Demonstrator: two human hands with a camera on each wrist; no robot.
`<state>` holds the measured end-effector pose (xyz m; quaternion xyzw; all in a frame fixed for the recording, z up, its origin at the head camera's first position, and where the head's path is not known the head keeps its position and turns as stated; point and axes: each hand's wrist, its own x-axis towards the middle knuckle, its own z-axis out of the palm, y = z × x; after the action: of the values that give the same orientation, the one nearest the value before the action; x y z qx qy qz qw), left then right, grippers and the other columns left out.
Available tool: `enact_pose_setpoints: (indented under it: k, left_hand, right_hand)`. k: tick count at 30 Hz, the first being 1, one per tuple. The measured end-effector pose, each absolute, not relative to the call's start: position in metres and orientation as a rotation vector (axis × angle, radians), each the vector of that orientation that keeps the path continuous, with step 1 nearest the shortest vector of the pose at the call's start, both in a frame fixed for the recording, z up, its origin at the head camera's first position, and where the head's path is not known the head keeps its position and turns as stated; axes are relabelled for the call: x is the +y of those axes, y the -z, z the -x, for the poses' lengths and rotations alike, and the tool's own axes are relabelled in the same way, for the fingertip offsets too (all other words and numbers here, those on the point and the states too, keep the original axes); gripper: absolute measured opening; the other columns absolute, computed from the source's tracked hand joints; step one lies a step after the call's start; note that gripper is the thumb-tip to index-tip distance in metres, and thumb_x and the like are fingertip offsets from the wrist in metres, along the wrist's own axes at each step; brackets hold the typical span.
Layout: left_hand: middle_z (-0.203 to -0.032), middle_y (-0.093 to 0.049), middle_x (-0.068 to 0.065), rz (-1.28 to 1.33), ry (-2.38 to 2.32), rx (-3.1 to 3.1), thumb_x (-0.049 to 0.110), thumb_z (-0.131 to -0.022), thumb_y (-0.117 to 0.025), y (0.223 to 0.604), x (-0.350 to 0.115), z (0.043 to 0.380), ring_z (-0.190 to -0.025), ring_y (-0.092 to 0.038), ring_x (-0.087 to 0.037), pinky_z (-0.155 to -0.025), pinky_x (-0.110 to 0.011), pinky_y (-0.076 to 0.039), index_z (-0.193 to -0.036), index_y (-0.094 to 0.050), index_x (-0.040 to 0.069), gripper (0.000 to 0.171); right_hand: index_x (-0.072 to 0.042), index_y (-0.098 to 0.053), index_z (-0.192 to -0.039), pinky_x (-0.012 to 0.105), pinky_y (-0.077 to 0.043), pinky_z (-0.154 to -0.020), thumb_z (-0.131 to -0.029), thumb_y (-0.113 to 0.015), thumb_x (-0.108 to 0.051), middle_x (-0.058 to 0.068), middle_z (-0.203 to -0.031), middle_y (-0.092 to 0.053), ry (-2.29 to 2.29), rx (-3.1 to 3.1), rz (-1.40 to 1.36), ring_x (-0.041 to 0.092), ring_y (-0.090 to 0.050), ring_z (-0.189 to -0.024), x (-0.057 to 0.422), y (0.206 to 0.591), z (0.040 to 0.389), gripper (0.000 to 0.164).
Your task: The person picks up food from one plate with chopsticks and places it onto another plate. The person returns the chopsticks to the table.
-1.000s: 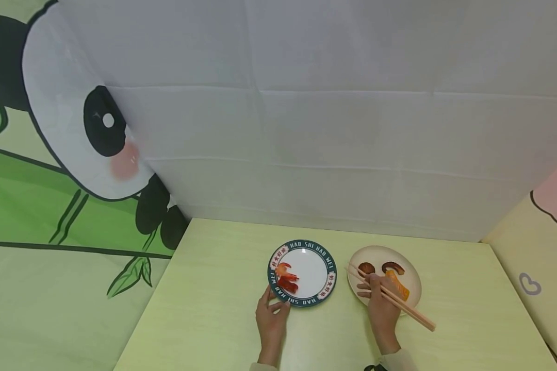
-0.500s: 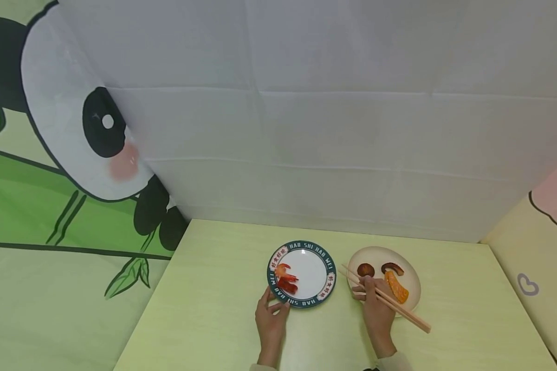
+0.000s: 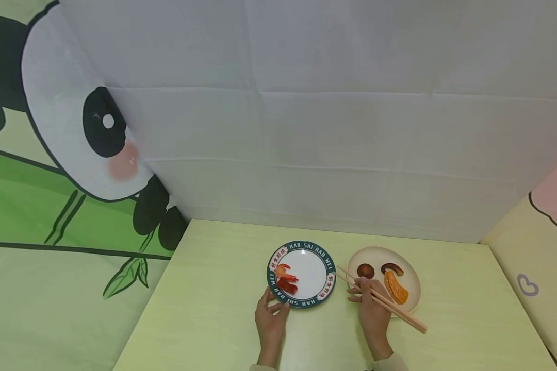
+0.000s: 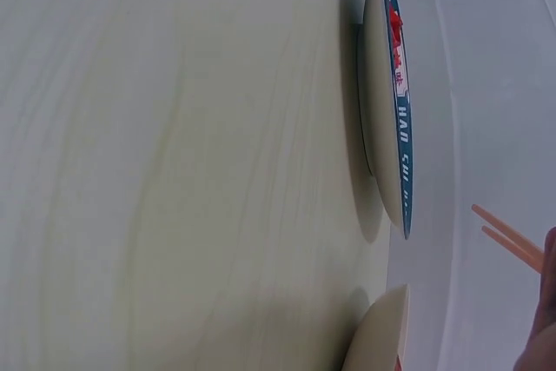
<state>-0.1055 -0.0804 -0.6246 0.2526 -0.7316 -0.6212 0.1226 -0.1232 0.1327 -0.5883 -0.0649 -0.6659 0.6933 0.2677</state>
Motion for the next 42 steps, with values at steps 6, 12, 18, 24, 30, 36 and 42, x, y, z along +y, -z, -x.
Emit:
enact_pose_setpoints:
  k: [6, 12, 18, 24, 30, 36, 42]
  left_hand:
    - [-0.119, -0.062, -0.017, -0.741, 1.803, -2.142, -0.009, -0.081, -0.078, 0.622, -0.08, 0.105, -0.09, -0.068, -0.022, -0.067, -0.018, -0.055, -0.147, -0.055, -0.007, 0.07]
    - [-0.118, -0.062, -0.017, -0.742, 1.786, -2.148, -0.009, -0.081, -0.078, 0.621, -0.079, 0.104, -0.089, -0.068, -0.021, -0.067, -0.019, -0.055, -0.147, -0.055, -0.007, 0.069]
    - [-0.118, -0.063, -0.017, -0.744, 1.779, -2.147, -0.008, -0.081, -0.078, 0.623, -0.079, 0.105, -0.089, -0.068, -0.021, -0.068, -0.021, -0.056, -0.146, -0.056, -0.006, 0.069]
    - [-0.118, -0.062, -0.019, -0.729, 1.779, -2.14, -0.009, -0.081, -0.078, 0.624, -0.079, 0.105, -0.089, -0.068, -0.023, -0.068, -0.022, -0.057, -0.146, -0.055, -0.007, 0.069]
    - [-0.119, -0.062, -0.018, -0.724, 1.8, -2.13, -0.009, -0.081, -0.078, 0.623, -0.079, 0.103, -0.09, -0.069, -0.021, -0.068, -0.02, -0.056, -0.147, -0.054, -0.007, 0.071]
    - [-0.119, -0.061, -0.018, -0.712, 1.811, -2.12, -0.009, -0.08, -0.078, 0.619, -0.08, 0.101, -0.091, -0.07, -0.023, -0.068, -0.018, -0.055, -0.148, -0.054, -0.007, 0.072]
    - [-0.118, -0.06, -0.019, -0.695, 1.82, -2.109, -0.01, -0.08, -0.078, 0.618, -0.08, 0.101, -0.089, -0.07, -0.023, -0.068, -0.019, -0.056, -0.147, -0.054, -0.009, 0.071]
  right_hand:
    - [0.014, -0.073, -0.096, 0.025, -0.059, -0.055, -0.108, -0.055, -0.001, 0.013, -0.086, -0.071, -1.885, -1.801, 0.167, 0.003, -0.073, -0.067, 0.13, 0.586, 0.121, 0.027]
    - [0.015, -0.073, -0.097, 0.025, -0.06, -0.055, -0.107, -0.054, 0.003, 0.029, -0.089, -0.067, -1.887, -1.821, 0.154, 0.003, -0.073, -0.068, 0.127, 0.585, 0.12, 0.025]
    - [0.014, -0.073, -0.095, 0.025, -0.059, -0.055, -0.106, -0.054, 0.004, 0.031, -0.088, -0.067, -1.903, -1.821, 0.159, 0.004, -0.074, -0.067, 0.124, 0.585, 0.119, 0.024]
    - [0.016, -0.072, -0.094, 0.026, -0.059, -0.054, -0.107, -0.055, 0.001, 0.033, -0.087, -0.068, -1.924, -1.807, 0.157, 0.004, -0.074, -0.067, 0.119, 0.587, 0.118, 0.026]
    - [0.016, -0.071, -0.094, 0.027, -0.06, -0.054, -0.107, -0.054, 0.003, 0.02, -0.083, -0.072, -1.948, -1.824, 0.168, 0.005, -0.074, -0.066, 0.114, 0.587, 0.115, 0.025]
    - [0.015, -0.072, -0.094, 0.027, -0.06, -0.053, -0.107, -0.055, 0.003, 0.011, -0.081, -0.072, -1.949, -1.834, 0.147, 0.008, -0.074, -0.065, 0.111, 0.589, 0.114, 0.024]
    - [0.012, -0.073, -0.094, 0.029, -0.06, -0.053, -0.107, -0.055, 0.002, 0.019, -0.084, -0.071, -1.945, -1.844, 0.15, 0.009, -0.074, -0.065, 0.109, 0.588, 0.111, 0.024]
